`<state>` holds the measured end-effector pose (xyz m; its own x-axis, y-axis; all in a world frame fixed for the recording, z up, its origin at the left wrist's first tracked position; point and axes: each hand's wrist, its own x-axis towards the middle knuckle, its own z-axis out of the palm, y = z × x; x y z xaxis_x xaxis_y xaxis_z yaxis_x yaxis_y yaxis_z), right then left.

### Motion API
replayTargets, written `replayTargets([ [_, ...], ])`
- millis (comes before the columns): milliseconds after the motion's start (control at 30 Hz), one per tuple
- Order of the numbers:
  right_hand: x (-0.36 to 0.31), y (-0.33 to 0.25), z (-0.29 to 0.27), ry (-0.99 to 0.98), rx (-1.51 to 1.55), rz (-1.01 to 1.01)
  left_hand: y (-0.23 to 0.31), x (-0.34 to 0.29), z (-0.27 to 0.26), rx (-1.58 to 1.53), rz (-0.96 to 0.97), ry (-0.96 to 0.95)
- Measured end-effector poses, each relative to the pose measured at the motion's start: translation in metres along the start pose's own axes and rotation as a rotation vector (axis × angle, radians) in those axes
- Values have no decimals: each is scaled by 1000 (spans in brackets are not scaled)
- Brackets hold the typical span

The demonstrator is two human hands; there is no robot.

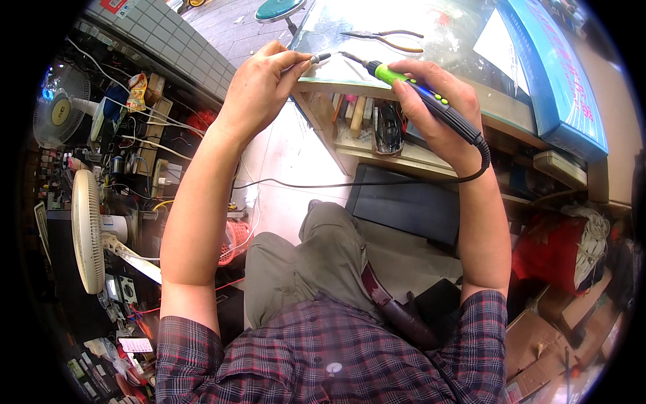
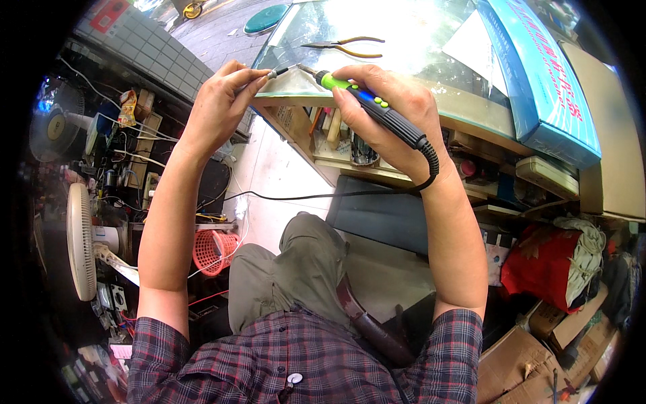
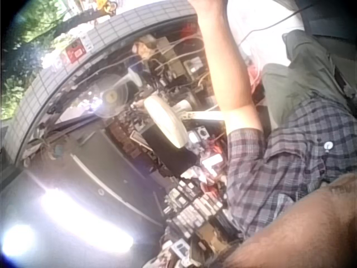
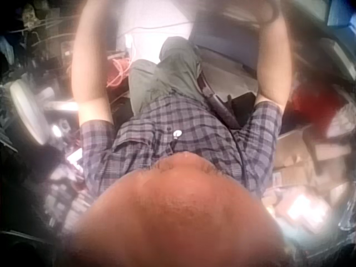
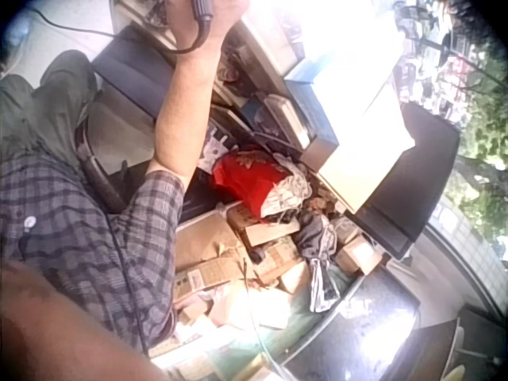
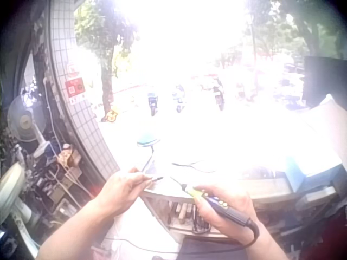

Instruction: The person strips the insulation from a red wire using pliers, then uses a soldering iron to tin the exposed wire ends. They continue to hold and inspect the prepared wire.

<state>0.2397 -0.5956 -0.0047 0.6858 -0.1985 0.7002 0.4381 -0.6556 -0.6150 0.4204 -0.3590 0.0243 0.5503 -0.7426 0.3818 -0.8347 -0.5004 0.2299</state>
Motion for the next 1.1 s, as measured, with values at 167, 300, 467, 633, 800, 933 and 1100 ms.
replayTargets([
  [167,0,1,1,4,2,-2,-1,0,-1,-2,12,3],
  [300,0,1,0,6,2,-4,-1,1,-2,7,19,-3],
  [467,0,0,0,6,3,0,-1,1,-2,-4,20,1],
  [633,-1,1,0,2,7,4,1,0,-2,-1,16,2],
  [800,0,2,0,2,-5,-7,0,0,-1,4,11,0],
  [933,-1,2,1,0,-13,-5,-1,0,0,16,13,-1],
  [1100,-1,1,0,-9,-18,-2,0,1,-2,-4,26,-2],
])
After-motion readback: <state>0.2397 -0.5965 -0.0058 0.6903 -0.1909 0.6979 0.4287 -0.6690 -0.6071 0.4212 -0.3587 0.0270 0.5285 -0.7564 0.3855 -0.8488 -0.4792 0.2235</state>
